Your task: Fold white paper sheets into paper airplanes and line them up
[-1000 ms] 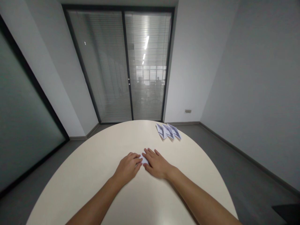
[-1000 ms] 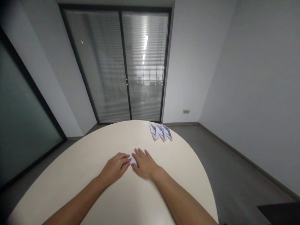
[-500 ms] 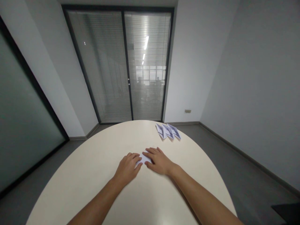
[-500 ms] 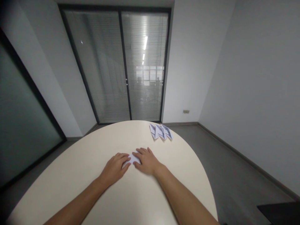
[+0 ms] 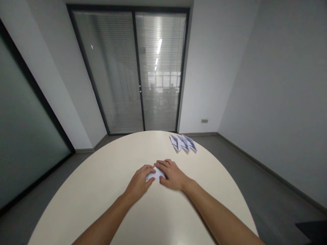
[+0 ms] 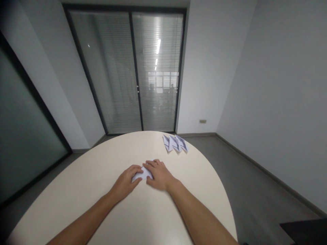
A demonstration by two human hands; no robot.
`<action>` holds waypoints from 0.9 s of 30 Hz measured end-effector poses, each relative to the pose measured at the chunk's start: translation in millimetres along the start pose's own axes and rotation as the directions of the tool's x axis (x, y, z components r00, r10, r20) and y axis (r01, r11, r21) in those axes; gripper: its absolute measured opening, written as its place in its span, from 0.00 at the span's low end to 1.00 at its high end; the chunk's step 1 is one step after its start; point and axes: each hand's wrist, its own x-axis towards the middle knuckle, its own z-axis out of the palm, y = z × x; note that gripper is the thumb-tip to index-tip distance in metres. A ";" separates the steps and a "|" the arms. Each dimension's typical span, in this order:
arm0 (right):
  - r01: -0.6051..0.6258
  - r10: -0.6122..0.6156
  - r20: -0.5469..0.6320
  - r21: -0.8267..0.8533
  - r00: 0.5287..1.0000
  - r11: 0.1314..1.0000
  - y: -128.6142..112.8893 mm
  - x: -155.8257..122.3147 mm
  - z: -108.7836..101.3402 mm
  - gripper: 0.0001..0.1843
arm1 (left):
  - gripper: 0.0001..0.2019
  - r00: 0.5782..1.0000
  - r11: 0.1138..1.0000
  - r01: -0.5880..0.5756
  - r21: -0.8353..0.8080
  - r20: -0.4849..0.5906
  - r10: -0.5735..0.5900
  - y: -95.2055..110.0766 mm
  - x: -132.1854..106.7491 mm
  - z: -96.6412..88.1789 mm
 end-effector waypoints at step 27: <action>0.138 -0.107 -0.202 0.145 0.974 0.980 -4.7 0.3 -8.6 0.14 | 0.11 0.984 0.983 0.132 -0.124 -0.106 -0.145 1.5 1.4 -2.7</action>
